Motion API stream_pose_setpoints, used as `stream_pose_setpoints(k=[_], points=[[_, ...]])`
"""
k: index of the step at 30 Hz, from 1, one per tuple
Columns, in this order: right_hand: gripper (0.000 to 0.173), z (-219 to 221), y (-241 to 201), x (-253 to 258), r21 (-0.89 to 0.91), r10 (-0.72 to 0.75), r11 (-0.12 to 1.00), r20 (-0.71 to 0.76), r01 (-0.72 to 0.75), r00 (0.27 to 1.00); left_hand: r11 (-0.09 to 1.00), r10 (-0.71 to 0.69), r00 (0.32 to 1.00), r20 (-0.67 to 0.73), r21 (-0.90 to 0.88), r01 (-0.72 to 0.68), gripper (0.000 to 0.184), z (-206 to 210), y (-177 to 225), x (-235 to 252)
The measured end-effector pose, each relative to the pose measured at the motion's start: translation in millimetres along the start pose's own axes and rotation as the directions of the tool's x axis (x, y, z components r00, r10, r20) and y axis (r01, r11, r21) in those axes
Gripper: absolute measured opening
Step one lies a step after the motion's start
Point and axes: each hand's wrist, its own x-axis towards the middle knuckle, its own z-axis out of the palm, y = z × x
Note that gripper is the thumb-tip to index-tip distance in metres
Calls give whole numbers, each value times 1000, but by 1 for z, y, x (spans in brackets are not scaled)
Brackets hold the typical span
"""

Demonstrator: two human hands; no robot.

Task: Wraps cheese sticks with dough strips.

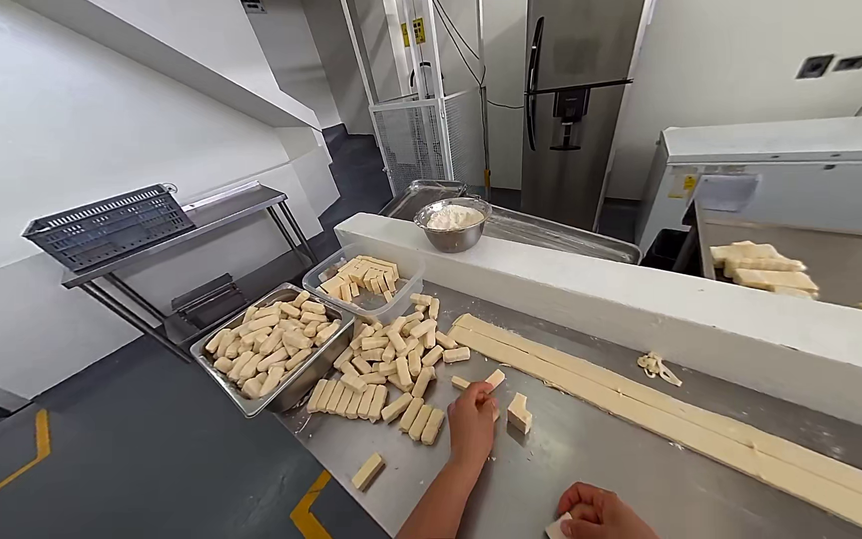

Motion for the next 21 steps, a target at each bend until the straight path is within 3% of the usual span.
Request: stream_pose_setpoints(k=[2, 7, 10, 12, 14, 17, 19, 21], points=[[20, 0, 3, 6, 58, 2, 998, -8, -2, 1000, 993, -25, 1000, -10, -115, 24, 40, -8, -13, -21], [21, 8, -6, 16, 185, 15, 983, -2, -14, 1000, 944, 31, 999, 42, 327, -43, 41, 5, -32, -31], [27, 15, -14, 15, 175, 6, 985, 2, -6, 1000, 864, -76, 990, 120, 504, 5, 34, 8, -14, -20], [30, 16, -14, 14, 149, 3, 989, -3, -3, 1000, 830, -143, 966, 214, 558, -1, 41, 4, -3, -25], [30, 17, -11, 15, 99, -15, 995, -24, 17, 1000, 876, -176, 916, 360, 482, -21, 46, -8, 1, -40], [28, 21, -10, 18, 72, -33, 997, -46, 37, 998, 994, -111, 845, 524, 42, 104, 32, -22, -15, -76], [25, 28, -13, 18, 50, -24, 998, -22, 25, 999, 948, -54, 824, 564, -231, 220, 29, -27, -28, -99], [24, 36, -20, 19, -30, -28, 999, 61, 29, 998, 917, -7, 817, 577, -322, 236, 28, -33, -38, -112]])
